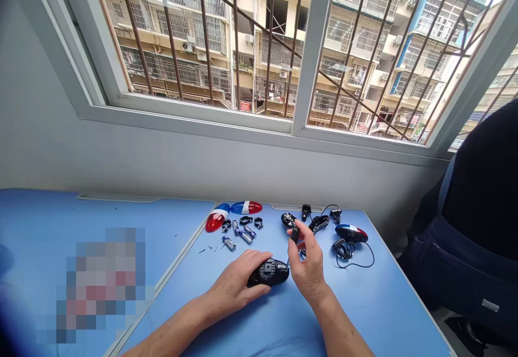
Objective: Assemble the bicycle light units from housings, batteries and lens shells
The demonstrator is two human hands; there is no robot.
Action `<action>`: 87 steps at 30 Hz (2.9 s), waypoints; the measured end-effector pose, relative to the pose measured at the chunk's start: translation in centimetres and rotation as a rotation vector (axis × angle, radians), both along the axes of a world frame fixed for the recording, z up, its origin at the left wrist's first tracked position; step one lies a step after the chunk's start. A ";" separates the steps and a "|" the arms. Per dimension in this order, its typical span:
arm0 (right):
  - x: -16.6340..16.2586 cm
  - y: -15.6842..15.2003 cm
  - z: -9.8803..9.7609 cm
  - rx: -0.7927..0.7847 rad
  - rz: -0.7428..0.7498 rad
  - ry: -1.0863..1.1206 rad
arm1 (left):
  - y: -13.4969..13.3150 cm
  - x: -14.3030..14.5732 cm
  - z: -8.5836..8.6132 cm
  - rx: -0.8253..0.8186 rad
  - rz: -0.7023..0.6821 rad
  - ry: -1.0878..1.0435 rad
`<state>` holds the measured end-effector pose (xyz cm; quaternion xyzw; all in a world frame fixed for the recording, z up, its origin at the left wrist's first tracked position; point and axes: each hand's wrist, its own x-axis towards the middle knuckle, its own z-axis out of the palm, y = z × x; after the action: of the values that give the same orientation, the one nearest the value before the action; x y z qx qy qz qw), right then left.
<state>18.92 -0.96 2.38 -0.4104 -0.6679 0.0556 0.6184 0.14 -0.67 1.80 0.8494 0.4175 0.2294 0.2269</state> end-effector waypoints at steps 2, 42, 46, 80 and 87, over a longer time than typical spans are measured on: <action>0.0 -0.1 0.0 -0.018 0.009 0.026 | 0.0 0.0 0.0 0.003 0.006 -0.002; 6.8 2.8 1.6 -0.249 -0.390 0.026 | 1.5 -1.0 -1.4 0.138 0.113 -0.246; 6.3 1.7 1.9 -0.107 -0.379 0.018 | 1.0 -0.9 -0.5 0.131 0.103 -0.225; 5.0 -4.3 -4.1 -0.104 -0.433 -0.660 | 1.5 -0.8 -1.2 0.191 0.079 -0.235; 4.8 -2.4 -2.1 0.046 -0.328 -0.483 | 0.2 -0.5 0.4 0.127 0.061 -0.208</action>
<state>23.74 -3.37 0.32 -0.5000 -0.7216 -0.1594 0.4515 -0.37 -0.49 2.19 0.8207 0.4020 0.3489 0.2078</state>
